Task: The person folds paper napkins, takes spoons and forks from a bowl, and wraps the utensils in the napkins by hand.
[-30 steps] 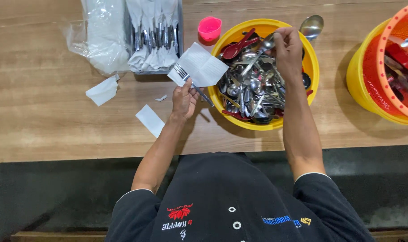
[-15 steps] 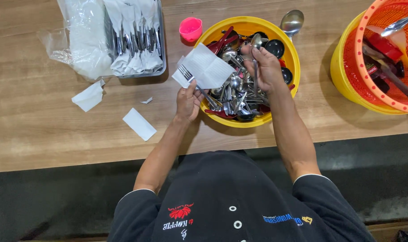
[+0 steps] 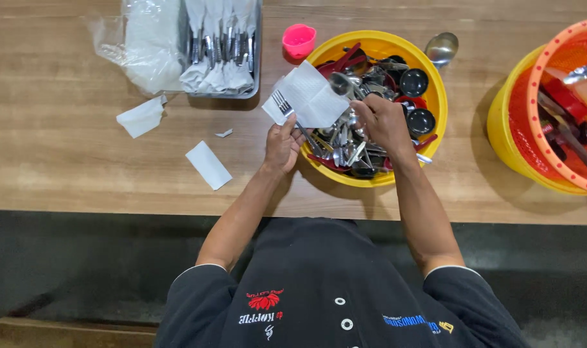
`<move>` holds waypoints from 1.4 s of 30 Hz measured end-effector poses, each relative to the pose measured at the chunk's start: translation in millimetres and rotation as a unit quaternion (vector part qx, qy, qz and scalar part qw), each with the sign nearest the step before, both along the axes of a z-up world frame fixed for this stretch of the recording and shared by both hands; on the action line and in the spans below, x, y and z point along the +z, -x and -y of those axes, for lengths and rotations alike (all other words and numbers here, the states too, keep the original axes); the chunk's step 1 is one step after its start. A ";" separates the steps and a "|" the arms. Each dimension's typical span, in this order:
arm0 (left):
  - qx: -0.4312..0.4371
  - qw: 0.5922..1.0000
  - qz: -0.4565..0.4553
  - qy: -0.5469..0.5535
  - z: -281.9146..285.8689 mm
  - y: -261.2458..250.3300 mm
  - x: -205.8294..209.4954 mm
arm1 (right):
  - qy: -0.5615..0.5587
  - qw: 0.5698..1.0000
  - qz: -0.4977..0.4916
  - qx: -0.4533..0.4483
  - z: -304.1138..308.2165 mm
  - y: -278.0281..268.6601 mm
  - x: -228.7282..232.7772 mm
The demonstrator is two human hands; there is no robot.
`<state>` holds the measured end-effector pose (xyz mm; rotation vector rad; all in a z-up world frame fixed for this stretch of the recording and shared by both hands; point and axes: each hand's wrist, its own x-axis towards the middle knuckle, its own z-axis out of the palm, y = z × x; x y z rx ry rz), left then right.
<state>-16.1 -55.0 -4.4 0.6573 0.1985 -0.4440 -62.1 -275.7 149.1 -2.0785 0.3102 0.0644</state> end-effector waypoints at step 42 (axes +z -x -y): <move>-0.069 0.995 -0.012 0.069 -44.5 10.9 26.9 | -0.391 0.916 0.072 -0.058 -131.1 5.4 -94.5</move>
